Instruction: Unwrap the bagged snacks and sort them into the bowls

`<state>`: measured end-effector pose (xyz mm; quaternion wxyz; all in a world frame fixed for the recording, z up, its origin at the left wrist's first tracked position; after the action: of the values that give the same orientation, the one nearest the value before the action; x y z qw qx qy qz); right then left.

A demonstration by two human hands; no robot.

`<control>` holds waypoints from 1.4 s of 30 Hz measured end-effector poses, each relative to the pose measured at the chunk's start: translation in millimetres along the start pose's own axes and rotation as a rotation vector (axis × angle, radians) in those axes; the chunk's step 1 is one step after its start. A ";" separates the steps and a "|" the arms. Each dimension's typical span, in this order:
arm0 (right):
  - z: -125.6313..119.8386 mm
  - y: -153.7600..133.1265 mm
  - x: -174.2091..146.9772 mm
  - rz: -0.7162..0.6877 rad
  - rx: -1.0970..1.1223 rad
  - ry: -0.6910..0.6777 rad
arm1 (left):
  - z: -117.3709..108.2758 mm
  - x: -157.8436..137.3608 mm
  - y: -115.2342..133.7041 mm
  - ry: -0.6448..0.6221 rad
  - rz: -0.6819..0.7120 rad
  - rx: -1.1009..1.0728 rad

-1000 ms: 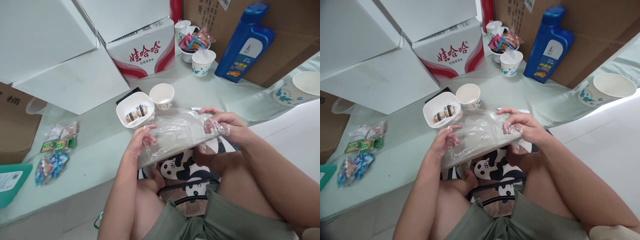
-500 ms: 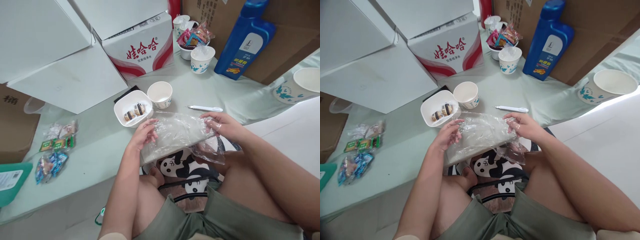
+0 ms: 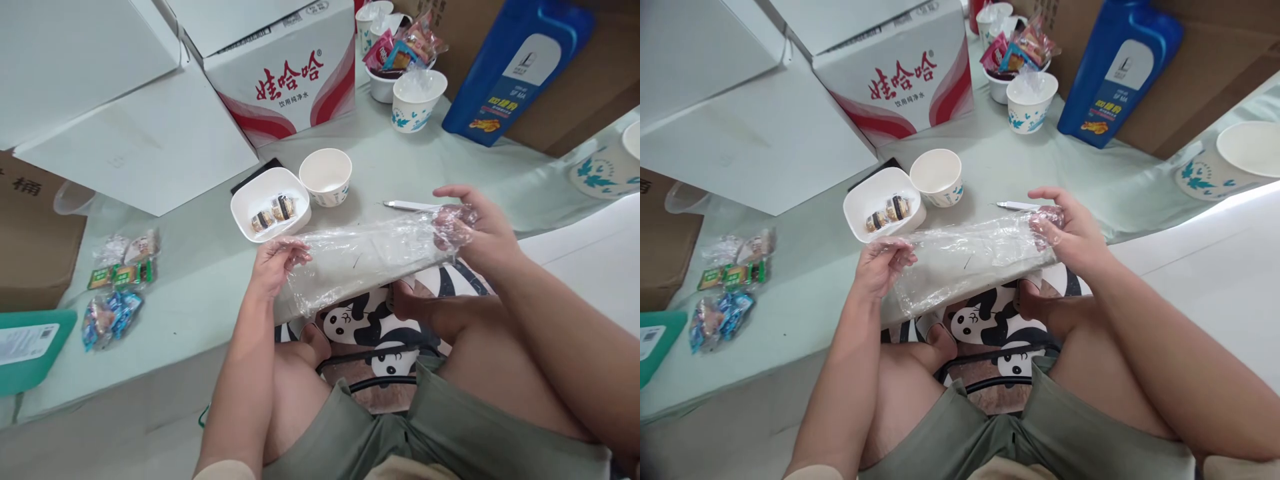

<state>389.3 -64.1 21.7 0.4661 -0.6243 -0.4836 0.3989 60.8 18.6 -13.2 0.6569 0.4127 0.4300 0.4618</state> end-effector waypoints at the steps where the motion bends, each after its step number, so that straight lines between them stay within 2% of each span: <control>1: 0.8 0.5 1.2 0.013 -0.005 -0.034 | -0.4 1.7 -0.4 0.011 0.006 -0.009; 5: 1.7 5.4 4.8 0.089 -0.070 -0.023 | 0.4 3.1 2.0 -0.047 0.077 -0.006; 9: 3.8 6.6 10.2 0.022 0.059 0.080 | 0.7 -5.1 6.4 -0.127 0.162 0.039; 14: 9.0 6.5 18.9 0.106 0.212 0.099 | 4.7 -11.7 -5.9 -0.244 -0.122 0.142; 16: 7.5 9.4 23.1 0.146 0.264 0.152 | 2.9 -8.0 -7.8 -0.182 -0.039 0.193; 19: 2.7 19.0 29.6 0.190 0.281 0.197 | -2.9 -1.6 -5.0 -0.036 0.207 0.211; 21: -0.7 26.4 33.6 0.209 0.283 0.187 | -4.4 -0.2 -2.8 -0.027 0.263 0.241; 24: -5.8 32.9 37.6 0.215 0.314 0.206 | -1.8 -2.1 0.7 -0.102 0.198 0.261; 26: -8.1 32.9 38.4 0.220 0.334 0.228 | 1.4 -4.0 2.8 -0.141 0.126 0.162; 29: -11.7 29.8 35.6 0.273 0.338 0.268 | 4.7 -4.4 2.2 -0.103 0.038 -0.022; 31: -17.9 27.1 30.7 0.286 0.298 0.351 | 5.4 -3.4 -0.3 -0.047 0.006 -0.064; 33: -27.2 21.2 24.0 0.184 0.143 0.474 | 6.2 -2.8 -3.1 -0.031 -0.021 -0.052; 35: -33.3 11.1 16.5 -0.023 -0.080 0.560 | 7.3 -3.0 -5.1 -0.053 -0.054 -0.012; 36: -32.7 5.4 13.3 -0.127 -0.175 0.553 | 7.7 -3.3 -5.3 -0.067 -0.065 0.013; 39: -18.3 -11.6 8.0 -0.344 -0.301 0.450 | 8.0 -4.7 -3.9 -0.106 -0.082 0.060; 42: 13.9 -25.9 11.7 -0.375 -0.343 0.180 | 6.9 -6.1 -3.0 -0.148 -0.132 0.065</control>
<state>372.7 -47.5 42.8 0.4604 -0.6265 -0.6080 0.1606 66.8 11.1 -12.9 0.7021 0.4376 0.4214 0.3716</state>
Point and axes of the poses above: each hand's wrist, its own x-axis towards the middle knuckle, its own z-axis out of the palm, y = z × x, the point moved 3 cm from there along x, towards the middle knuckle, and after that the axes turned 7 degrees about -x, right-handed, at the moved point
